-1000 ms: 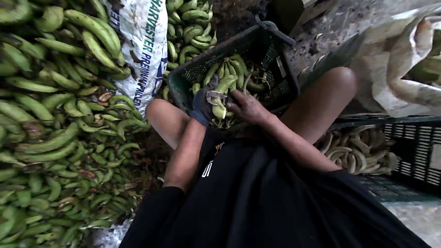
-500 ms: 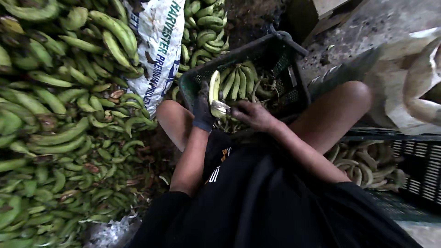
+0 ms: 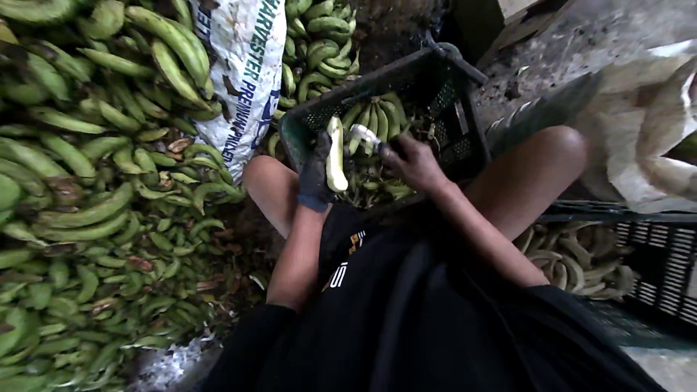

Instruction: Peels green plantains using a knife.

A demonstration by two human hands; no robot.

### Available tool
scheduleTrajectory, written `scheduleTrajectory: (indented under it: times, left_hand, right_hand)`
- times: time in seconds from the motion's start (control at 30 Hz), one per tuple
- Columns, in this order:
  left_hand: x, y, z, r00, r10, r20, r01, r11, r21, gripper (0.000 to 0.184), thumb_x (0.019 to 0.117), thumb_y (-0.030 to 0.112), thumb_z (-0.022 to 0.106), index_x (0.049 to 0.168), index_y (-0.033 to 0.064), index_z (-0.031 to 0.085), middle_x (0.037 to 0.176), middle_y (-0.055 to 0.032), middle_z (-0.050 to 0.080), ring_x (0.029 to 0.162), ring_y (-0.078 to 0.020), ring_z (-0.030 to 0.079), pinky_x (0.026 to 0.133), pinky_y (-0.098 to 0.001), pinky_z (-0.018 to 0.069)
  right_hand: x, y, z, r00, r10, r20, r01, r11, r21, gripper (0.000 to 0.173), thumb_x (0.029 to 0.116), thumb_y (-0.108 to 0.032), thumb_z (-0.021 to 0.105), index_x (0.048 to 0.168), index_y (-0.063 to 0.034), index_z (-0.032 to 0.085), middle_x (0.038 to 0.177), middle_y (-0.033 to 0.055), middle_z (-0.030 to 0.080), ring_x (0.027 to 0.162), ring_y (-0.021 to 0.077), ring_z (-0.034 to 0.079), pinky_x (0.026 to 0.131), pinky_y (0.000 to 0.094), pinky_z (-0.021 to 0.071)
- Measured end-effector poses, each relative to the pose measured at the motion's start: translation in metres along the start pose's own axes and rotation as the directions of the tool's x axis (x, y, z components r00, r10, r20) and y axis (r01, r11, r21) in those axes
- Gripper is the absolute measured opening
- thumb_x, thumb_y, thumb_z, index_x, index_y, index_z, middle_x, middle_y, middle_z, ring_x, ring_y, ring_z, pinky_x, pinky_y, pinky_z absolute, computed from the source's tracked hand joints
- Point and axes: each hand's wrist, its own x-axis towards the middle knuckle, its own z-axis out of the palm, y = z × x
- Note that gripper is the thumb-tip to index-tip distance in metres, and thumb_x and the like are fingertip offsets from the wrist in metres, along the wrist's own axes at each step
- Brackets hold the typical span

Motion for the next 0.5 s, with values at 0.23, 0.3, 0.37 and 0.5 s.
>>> scheduleTrajectory:
  times: [0.23,0.3,0.37,0.5]
  left_hand:
    - [0.001,0.008,0.004,0.983,-0.012,0.181,0.007,1.000,0.028,0.032,0.1093,0.017,0.035,0.130,0.0024,0.054,0.102,-0.0055,0.068,0.086,-0.0101,0.067,0.076,-0.0280,0.0593]
    - [0.000,0.002,-0.004,0.896,-0.244,0.370,0.290,0.954,-0.073,0.040,0.1098,0.030,0.034,0.138,0.0062,0.050,0.101,-0.0117,0.068,0.070,-0.0146,0.066,0.057,-0.0283,0.0584]
    - [-0.002,-0.004,-0.017,0.812,-0.321,0.487,0.445,0.881,-0.162,0.046,0.1080,0.038,0.037,0.144,0.0096,0.045,0.106,-0.0175,0.067,0.065,-0.0214,0.066,0.049,-0.0329,0.0573]
    - [-0.005,0.001,-0.008,0.989,-0.008,0.147,0.011,1.000,-0.015,0.040,0.1117,0.031,0.033,0.138,0.0087,0.054,0.113,-0.0065,0.069,0.083,-0.0078,0.068,0.069,-0.0228,0.0588]
  right_hand:
    - [0.016,-0.009,0.008,0.996,0.001,0.085,0.004,0.998,-0.064,0.042,0.1032,-0.036,0.061,0.126,-0.0014,0.062,0.108,0.0164,0.071,0.098,0.0277,0.070,0.092,0.0515,0.0574]
    - [0.034,0.006,-0.010,0.993,0.061,-0.103,-0.081,0.975,-0.207,0.046,0.1021,-0.043,0.061,0.126,-0.0030,0.062,0.117,0.0177,0.068,0.106,0.0319,0.069,0.095,0.0555,0.0549]
    - [0.037,0.007,-0.019,0.982,0.083,-0.171,-0.122,0.965,-0.230,0.048,0.1019,-0.046,0.059,0.125,-0.0042,0.061,0.120,0.0177,0.066,0.107,0.0327,0.068,0.093,0.0561,0.0547]
    - [0.008,-0.011,-0.004,0.999,0.014,-0.048,-0.017,0.998,-0.054,0.040,0.1046,-0.040,0.058,0.121,-0.0032,0.063,0.103,0.0132,0.070,0.093,0.0228,0.070,0.087,0.0469,0.0589]
